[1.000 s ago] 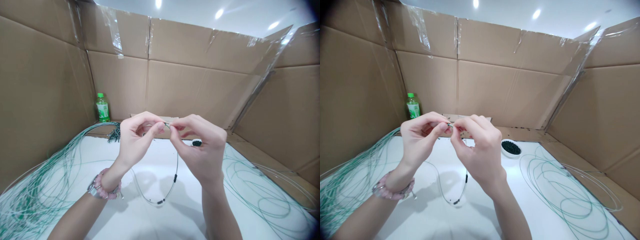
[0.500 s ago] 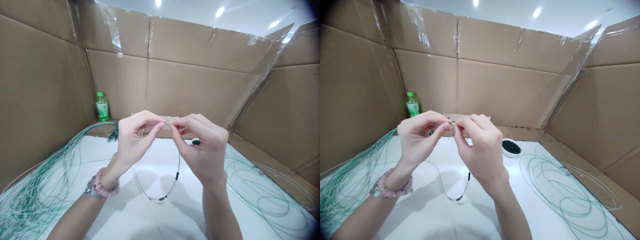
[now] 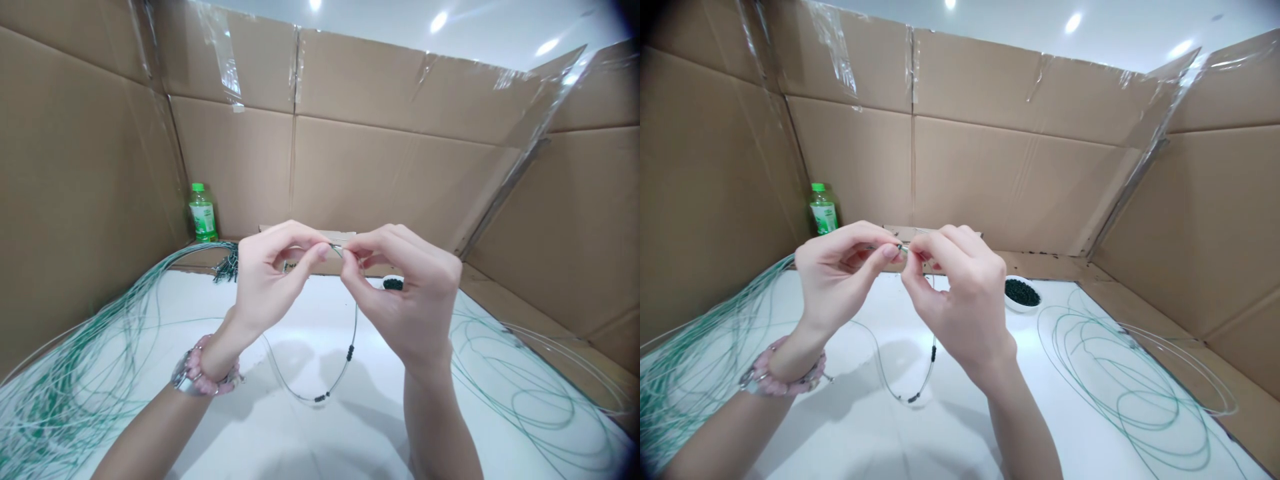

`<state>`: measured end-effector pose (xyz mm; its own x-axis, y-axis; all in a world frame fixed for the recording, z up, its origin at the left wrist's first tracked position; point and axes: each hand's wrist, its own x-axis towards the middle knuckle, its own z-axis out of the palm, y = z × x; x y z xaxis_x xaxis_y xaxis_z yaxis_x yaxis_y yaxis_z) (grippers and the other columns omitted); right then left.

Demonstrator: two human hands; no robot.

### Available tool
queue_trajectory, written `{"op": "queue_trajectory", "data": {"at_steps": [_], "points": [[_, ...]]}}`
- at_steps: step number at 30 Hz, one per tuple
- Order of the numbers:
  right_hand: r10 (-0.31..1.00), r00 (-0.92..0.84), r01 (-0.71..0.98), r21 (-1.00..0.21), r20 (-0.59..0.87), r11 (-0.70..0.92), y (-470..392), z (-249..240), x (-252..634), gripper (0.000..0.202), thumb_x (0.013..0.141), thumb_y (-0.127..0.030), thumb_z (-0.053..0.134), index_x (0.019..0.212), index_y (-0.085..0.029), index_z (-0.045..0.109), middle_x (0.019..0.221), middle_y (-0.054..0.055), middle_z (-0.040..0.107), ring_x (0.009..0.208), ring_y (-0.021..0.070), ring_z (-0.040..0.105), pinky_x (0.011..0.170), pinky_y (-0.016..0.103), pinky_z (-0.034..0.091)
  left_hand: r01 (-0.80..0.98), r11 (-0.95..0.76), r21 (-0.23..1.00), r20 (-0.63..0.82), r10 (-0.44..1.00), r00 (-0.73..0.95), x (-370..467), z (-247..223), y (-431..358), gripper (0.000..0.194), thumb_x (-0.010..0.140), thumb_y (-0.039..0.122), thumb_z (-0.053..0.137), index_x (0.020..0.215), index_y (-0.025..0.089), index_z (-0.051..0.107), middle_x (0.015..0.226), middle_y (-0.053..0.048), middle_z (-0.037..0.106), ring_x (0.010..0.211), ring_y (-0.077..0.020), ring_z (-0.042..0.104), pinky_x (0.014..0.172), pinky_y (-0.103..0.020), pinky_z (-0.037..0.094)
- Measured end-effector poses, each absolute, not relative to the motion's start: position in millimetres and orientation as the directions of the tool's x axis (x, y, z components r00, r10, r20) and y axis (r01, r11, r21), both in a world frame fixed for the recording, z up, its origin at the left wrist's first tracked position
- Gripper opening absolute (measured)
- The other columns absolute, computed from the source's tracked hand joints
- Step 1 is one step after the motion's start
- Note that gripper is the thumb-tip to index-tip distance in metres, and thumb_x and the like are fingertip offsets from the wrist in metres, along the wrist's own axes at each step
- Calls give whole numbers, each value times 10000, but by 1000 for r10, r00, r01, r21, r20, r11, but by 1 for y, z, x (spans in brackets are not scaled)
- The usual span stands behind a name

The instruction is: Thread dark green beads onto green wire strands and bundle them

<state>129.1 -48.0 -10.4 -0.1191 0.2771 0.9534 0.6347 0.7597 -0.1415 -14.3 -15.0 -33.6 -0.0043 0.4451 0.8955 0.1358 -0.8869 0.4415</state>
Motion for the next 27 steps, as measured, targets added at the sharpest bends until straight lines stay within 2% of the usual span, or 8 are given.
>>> {"op": "queue_trajectory", "data": {"at_steps": [13, 20, 27], "points": [[272, -121, 625, -140, 955, 768, -48, -10, 128, 158, 761, -56, 597, 665, -181, 599, 604, -14, 597, 553, 102, 505, 539, 247, 466, 135, -899, 416, 907, 421, 9, -14, -32, -16, 68, 780, 100, 664, 775, 168, 668, 724, 16, 665, 621, -51, 613, 564, -118, 544], [288, -123, 619, -153, 950, 770, -48, -11, 129, 160, 767, -62, 597, 671, -190, 593, 616, -17, 597, 563, 102, 507, 540, 243, 465, 124, -919, 375, 924, 381, 25, -15, -33, -14, 68, 781, 97, 661, 787, 163, 671, 736, 11, 666, 640, -58, 608, 565, -128, 539], [280, -165, 638, -114, 946, 761, -49, -11, 129, 159, 799, -67, 586, 687, -181, 599, 641, -10, 605, 598, 104, 515, 544, 246, 461, 143, -928, 343, 936, 350, 28, -15, -33, -13, 96, 760, 83, 677, 809, 166, 680, 754, 1, 671, 674, -78, 614, 579, -163, 543]]}}
